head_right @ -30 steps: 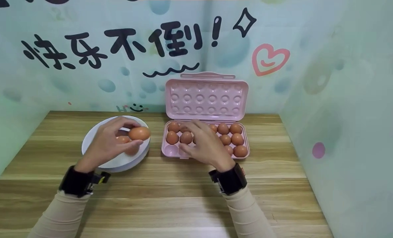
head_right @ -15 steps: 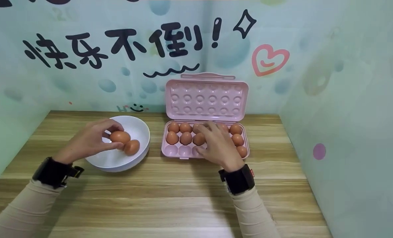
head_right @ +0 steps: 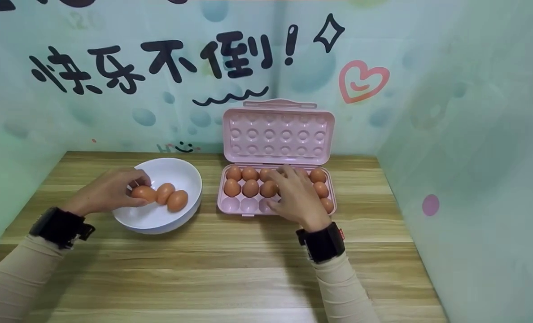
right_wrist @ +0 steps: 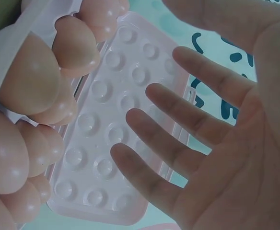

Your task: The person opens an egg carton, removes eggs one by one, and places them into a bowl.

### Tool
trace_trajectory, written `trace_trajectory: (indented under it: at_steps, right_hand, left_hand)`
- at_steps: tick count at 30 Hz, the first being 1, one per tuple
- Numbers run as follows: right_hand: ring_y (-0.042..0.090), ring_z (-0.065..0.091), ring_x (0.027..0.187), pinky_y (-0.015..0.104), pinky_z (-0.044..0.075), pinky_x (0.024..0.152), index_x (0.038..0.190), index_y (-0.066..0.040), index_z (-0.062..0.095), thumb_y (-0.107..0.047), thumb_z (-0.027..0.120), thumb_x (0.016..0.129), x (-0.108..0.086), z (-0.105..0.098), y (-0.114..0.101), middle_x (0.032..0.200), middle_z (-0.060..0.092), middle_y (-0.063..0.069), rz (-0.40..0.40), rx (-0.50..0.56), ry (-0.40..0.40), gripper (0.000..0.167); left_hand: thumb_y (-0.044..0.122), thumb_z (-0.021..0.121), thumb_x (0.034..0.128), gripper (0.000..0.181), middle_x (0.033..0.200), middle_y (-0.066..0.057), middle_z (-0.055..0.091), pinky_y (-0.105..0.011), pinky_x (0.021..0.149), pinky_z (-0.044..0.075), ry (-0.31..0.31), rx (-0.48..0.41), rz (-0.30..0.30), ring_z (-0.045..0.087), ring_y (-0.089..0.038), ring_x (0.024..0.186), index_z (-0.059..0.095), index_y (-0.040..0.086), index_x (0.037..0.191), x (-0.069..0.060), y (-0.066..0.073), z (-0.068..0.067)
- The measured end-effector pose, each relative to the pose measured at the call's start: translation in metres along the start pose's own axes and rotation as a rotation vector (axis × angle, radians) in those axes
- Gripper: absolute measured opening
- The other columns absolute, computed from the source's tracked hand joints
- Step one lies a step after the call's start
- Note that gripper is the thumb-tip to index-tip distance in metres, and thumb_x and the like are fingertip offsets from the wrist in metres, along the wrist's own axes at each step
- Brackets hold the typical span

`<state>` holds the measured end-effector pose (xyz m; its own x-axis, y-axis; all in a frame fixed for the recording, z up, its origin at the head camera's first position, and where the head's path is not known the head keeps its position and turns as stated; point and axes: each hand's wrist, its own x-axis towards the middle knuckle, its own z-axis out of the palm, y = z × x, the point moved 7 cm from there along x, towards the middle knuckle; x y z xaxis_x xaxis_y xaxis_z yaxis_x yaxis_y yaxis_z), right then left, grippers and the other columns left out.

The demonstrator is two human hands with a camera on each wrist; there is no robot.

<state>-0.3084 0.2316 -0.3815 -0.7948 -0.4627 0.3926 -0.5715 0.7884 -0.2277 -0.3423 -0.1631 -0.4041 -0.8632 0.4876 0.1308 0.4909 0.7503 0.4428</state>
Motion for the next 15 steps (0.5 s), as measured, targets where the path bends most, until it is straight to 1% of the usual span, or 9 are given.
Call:
trace_trajectory:
  at_steps: [4,6,11,15]
  right_hand:
    - [0.036,0.064,0.113,0.051,0.041,0.096,0.123,-0.014,0.072,-0.015,0.086,0.079,0.001,0.000,0.002,0.126,0.066,0.009,0.010,0.006,-0.012,0.047]
    - [0.036,0.064,0.115,0.052,0.042,0.097,0.124,-0.014,0.071,-0.015,0.086,0.079,0.001,0.000,0.002,0.127,0.066,0.010,0.012,0.008,-0.016,0.048]
    - [0.036,0.063,0.117,0.054,0.047,0.097,0.127,-0.013,0.071,-0.016,0.087,0.079,0.001,0.001,0.002,0.130,0.064,0.011,0.023,0.003,-0.030,0.051]
    - [0.035,0.063,0.115,0.052,0.047,0.096,0.127,-0.014,0.071,-0.017,0.087,0.079,0.001,0.001,0.001,0.128,0.064,0.011,0.014,-0.005,-0.028,0.050]
  left_hand:
    - [0.005,0.087,0.0811,0.025,0.095,-0.008,0.068,-0.037,0.079,0.046,-0.024,0.004,-0.022,0.058,-0.027,0.091,0.070,0.005,0.100,0.001,-0.007,0.004]
    - [0.005,0.087,0.0812,0.025,0.093,-0.008,0.066,-0.037,0.079,0.046,-0.036,0.008,-0.036,0.057,-0.028,0.091,0.069,0.005,0.099,0.002,-0.008,0.007]
    - [0.004,0.084,0.0828,0.021,0.092,-0.008,0.063,-0.037,0.077,0.047,-0.087,0.032,-0.079,0.055,-0.027,0.089,0.069,0.007,0.097,0.004,-0.008,0.015]
    - [0.003,0.082,0.0838,0.019,0.093,-0.008,0.063,-0.039,0.081,0.047,-0.115,0.056,-0.081,0.056,-0.028,0.090,0.069,0.006,0.098,0.005,-0.007,0.020]
